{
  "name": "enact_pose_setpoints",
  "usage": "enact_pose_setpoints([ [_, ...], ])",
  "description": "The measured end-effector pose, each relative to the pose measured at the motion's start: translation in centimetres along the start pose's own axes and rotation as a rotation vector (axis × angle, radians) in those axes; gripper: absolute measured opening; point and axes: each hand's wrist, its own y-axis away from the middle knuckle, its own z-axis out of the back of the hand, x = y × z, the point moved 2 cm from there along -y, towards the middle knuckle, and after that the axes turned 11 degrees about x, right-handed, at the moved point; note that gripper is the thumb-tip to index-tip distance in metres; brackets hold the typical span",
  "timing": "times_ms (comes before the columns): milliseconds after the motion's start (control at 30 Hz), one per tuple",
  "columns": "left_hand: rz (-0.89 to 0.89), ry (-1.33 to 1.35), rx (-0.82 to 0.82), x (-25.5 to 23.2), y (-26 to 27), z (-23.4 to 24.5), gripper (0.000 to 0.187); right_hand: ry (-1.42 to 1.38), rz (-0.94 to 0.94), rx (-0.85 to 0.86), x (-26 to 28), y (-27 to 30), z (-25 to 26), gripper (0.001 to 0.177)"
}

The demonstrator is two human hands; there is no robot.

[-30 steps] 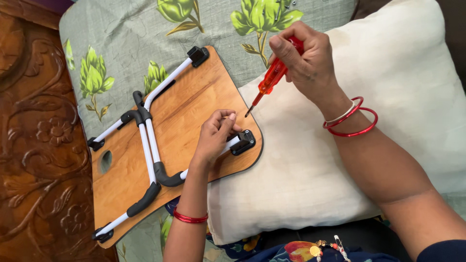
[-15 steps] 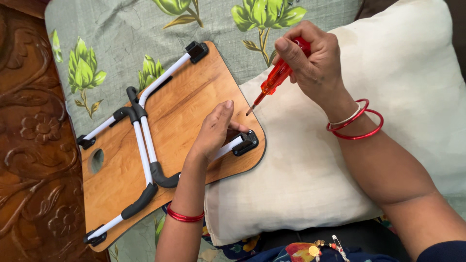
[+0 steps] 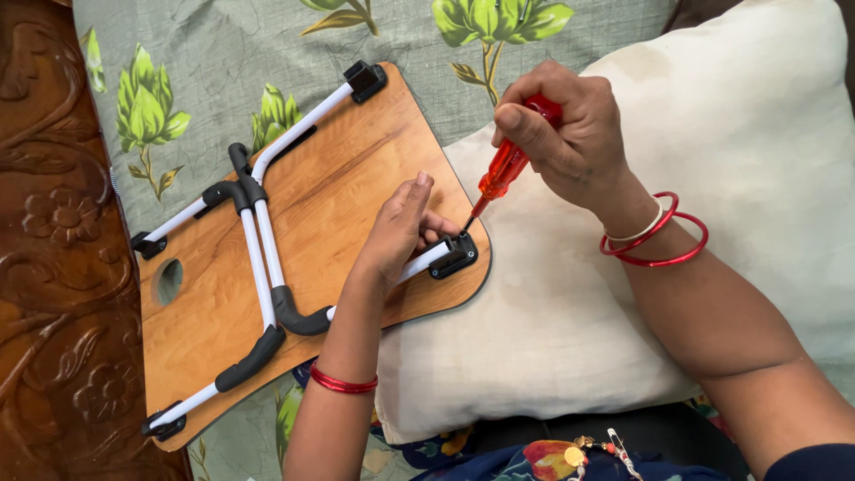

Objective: The person uses a red screwdriver to tighten screws on the joints of a small wooden lap desk with white metal legs. They rotate the desk to access different corners and continue fastening the frame to the tabletop.

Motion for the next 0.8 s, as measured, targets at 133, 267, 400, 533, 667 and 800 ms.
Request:
enact_pose_setpoints([
  [133, -0.055, 0.094, 0.002, 0.5, 0.1, -0.1, 0.077, 0.047, 0.028, -0.002, 0.1, -0.1, -0.4, 0.033],
  [267, -0.098, 0.112, 0.012, 0.7, 0.1, 0.0, 0.076, 0.066, 0.015, -0.005, 0.1, -0.1, -0.4, 0.033],
  [400, -0.109, 0.134, 0.029, 0.8, 0.0, 0.2, 0.074, 0.111, 0.03, 0.015, 0.4, -0.3, -0.4, 0.033],
  [533, -0.117, 0.148, 0.046, 1.0, -0.1, 0.2, 0.07, 0.154, 0.057, 0.048, 1.3, -0.6, -0.6, 0.038],
  [667, -0.126, 0.161, 0.058, 1.1, -0.3, 0.3, 0.068, 0.18, 0.166, 0.131, 3.2, -1.4, -1.1, 0.055],
  [800, -0.115, 0.147, 0.047, 1.2, -0.4, 0.3, 0.066, 0.654, 0.052, 0.096, 5.2, -2.1, -1.6, 0.047],
])
